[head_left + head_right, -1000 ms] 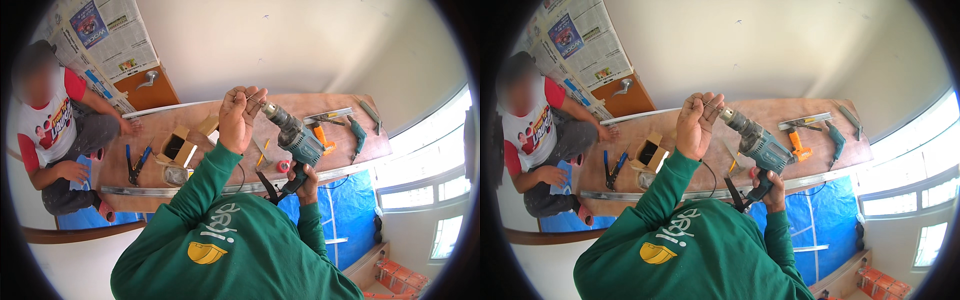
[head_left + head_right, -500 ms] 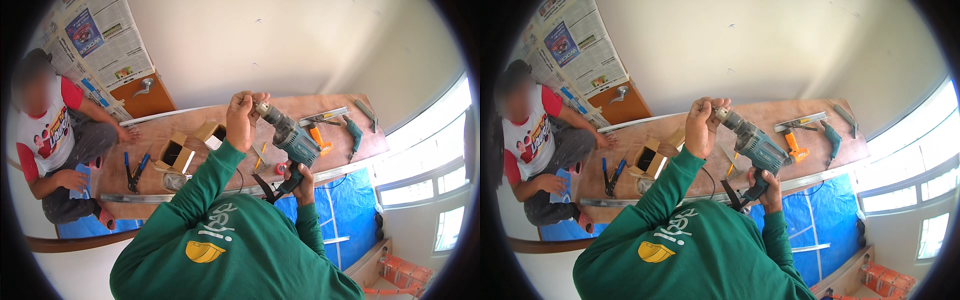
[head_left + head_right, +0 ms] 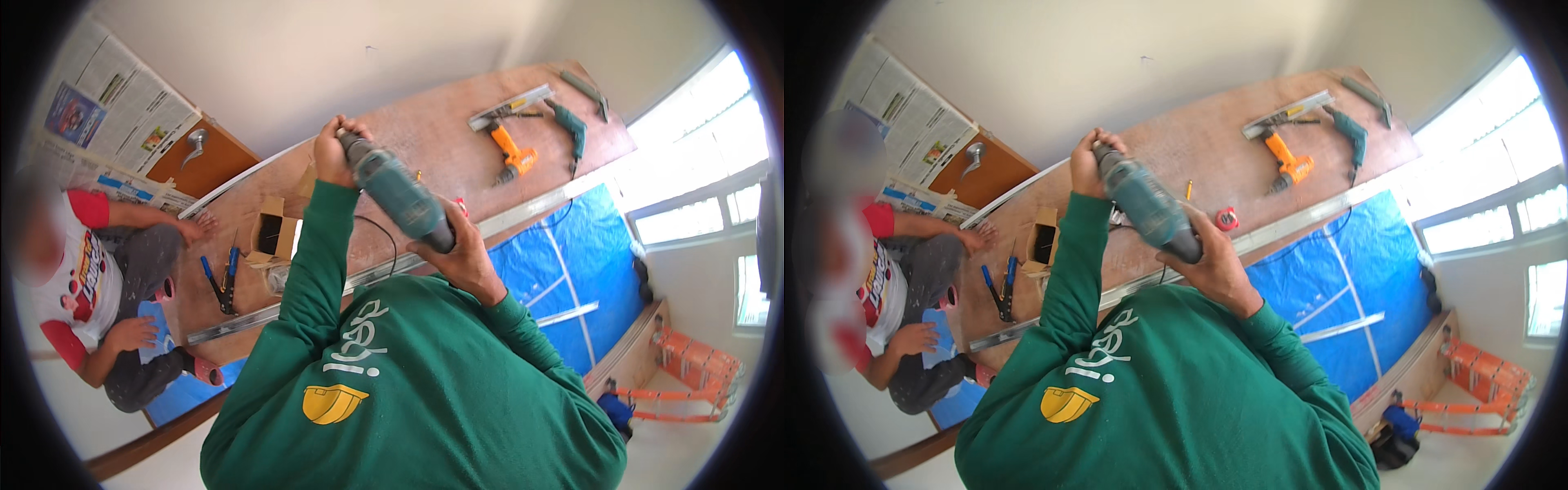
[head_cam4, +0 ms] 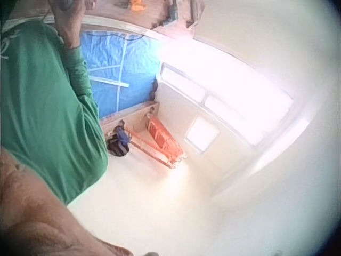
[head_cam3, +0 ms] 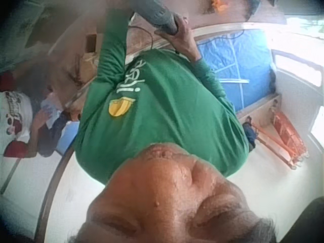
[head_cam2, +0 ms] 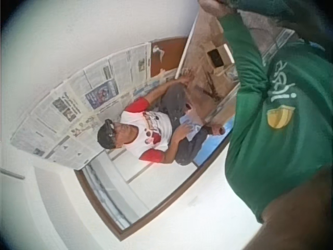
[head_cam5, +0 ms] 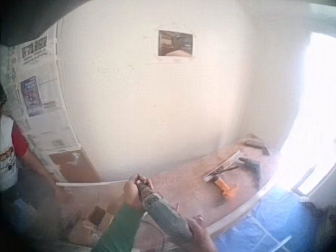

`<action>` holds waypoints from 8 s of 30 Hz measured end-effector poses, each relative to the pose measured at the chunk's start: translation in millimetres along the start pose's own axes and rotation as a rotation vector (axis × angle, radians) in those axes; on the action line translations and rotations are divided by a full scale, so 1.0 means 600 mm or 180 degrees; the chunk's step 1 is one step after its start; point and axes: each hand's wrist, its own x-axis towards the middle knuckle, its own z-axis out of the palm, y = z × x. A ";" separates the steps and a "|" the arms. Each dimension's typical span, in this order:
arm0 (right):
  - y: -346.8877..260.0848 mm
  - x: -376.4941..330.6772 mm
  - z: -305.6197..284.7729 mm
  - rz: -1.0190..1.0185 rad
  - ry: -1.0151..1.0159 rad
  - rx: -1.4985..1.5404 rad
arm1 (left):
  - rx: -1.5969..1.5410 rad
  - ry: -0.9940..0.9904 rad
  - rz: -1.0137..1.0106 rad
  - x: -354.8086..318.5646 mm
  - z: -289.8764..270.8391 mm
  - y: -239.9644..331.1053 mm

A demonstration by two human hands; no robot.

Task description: The person assembles a window frame by drilling screws into metal profiles and applying sealant along the edges. They handle metal profiles, a drill, and a sealant gun, working on a wooden workbench in a room with a blue floor covering.

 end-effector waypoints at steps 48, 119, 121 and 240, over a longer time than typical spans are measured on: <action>0.434 -0.183 -0.012 0.2280 0.0700 0.2589 | -0.1866 -0.1321 -0.0683 -0.104 -0.069 0.085; -0.166 0.143 -0.083 -0.1239 0.0218 -0.0874 | 0.0691 -0.1316 -0.0464 -0.119 0.232 0.019; -0.171 0.146 -0.080 -0.1203 0.0148 -0.1198 | 0.0727 -0.1238 -0.0431 -0.121 0.234 0.022; -0.095 0.228 -0.040 0.0780 -0.1379 0.0515 | 0.2315 -0.1017 -0.0271 -0.071 0.140 0.112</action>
